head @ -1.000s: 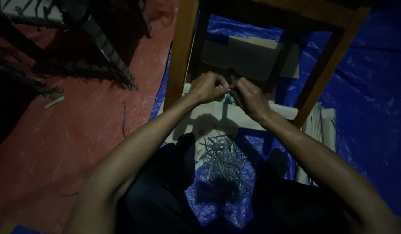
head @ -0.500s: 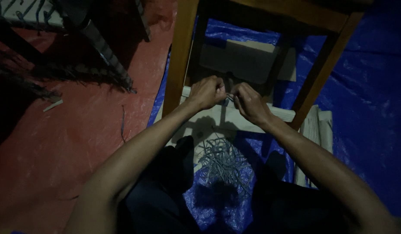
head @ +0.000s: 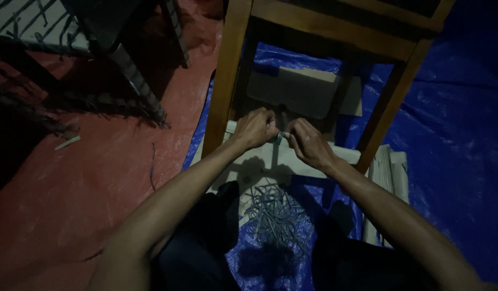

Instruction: Tying and weaving individual strips of material onto a wooden chair frame to construct the seat.

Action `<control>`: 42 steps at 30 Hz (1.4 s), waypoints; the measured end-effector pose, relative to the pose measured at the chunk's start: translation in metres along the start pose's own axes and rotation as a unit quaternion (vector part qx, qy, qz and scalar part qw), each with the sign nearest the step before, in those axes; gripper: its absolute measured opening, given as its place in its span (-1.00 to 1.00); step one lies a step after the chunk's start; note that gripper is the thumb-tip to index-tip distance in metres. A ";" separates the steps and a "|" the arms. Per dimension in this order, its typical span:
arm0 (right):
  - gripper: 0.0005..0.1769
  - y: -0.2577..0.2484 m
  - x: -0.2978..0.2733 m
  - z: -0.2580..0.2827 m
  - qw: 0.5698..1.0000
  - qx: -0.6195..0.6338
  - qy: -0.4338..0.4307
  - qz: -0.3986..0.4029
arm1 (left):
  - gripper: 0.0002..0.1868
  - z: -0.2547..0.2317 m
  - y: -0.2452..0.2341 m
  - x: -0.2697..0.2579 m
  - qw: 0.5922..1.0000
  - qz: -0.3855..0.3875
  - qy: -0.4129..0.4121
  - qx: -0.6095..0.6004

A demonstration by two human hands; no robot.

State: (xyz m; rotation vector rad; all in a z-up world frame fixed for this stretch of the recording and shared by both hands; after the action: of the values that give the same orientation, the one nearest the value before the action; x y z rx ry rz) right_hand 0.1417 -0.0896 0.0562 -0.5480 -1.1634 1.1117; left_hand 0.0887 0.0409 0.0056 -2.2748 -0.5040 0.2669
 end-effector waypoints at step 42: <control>-0.63 -0.073 -0.063 0.048 0.964 0.059 0.244 0.086 | -0.71 -0.046 -0.076 -0.157 0.998 0.019 0.053 -0.020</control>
State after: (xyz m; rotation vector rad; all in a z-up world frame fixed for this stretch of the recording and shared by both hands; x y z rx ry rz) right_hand 0.1273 -0.1847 0.1057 -0.7889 -0.6267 1.1021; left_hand -0.0575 -0.0104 0.0980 -2.3250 -0.4158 0.1550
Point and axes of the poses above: each hand's wrist, its own x-axis towards the middle knuckle, its own y-axis out of the palm, z = x × y, the point moved 10 cm from there along x, towards the middle knuckle, and after that the axes turned 5 degrees about -x, right-handed, at the moved point
